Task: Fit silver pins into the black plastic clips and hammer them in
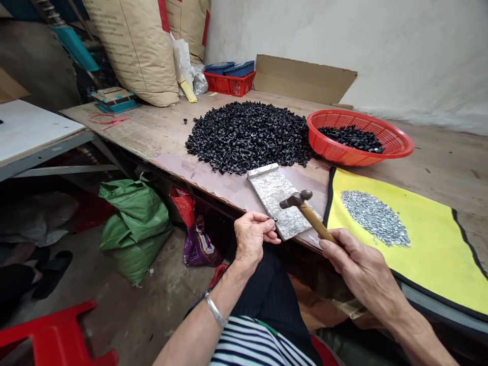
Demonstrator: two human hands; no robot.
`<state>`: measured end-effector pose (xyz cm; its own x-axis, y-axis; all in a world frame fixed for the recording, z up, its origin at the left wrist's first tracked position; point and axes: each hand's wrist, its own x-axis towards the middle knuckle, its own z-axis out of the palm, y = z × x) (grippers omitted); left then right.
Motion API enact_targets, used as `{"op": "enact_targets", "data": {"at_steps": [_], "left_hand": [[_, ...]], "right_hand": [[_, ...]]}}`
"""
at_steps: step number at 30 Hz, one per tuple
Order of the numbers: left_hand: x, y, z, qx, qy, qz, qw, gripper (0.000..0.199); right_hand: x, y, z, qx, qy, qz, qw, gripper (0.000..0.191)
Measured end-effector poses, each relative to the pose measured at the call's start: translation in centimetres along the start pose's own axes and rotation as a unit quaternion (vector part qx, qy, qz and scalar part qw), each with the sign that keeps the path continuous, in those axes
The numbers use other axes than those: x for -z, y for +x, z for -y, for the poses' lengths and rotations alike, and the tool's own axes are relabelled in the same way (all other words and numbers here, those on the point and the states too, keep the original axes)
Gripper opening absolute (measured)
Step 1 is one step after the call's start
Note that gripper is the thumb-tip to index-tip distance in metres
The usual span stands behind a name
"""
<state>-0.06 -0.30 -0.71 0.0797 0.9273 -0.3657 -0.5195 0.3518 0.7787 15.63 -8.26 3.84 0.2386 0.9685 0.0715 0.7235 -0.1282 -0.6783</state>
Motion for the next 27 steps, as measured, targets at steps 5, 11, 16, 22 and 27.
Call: {"op": "enact_targets", "data": {"at_steps": [5,11,16,22,27], "left_hand": [[-0.1,0.2,-0.1,-0.008,0.008,-0.002,1.000,0.023],[-0.2,0.2,-0.3,-0.008,0.011,-0.004,1.000,0.023],[-0.1,0.3,-0.2,-0.007,0.010,-0.006,1.000,0.023],[-0.1,0.2,-0.4,-0.012,0.027,-0.002,1.000,0.021],[-0.3,0.2,-0.4,-0.009,0.028,0.008,1.000,0.023]], "right_hand": [[-1.6,-1.2,-0.3,0.148,-0.154,-0.092,0.972,0.026],[-1.1,-1.8,1.1,0.228,-0.235,-0.156,0.932,0.024],[-1.5,-2.3,2.3,0.228,-0.263,-0.242,0.906,0.025],[-2.1,-1.9,1.1,0.253,-0.398,-0.215,0.855,0.025],[-1.4,-2.1,1.4,0.266,-0.359,-0.240,0.862,0.024]]}}
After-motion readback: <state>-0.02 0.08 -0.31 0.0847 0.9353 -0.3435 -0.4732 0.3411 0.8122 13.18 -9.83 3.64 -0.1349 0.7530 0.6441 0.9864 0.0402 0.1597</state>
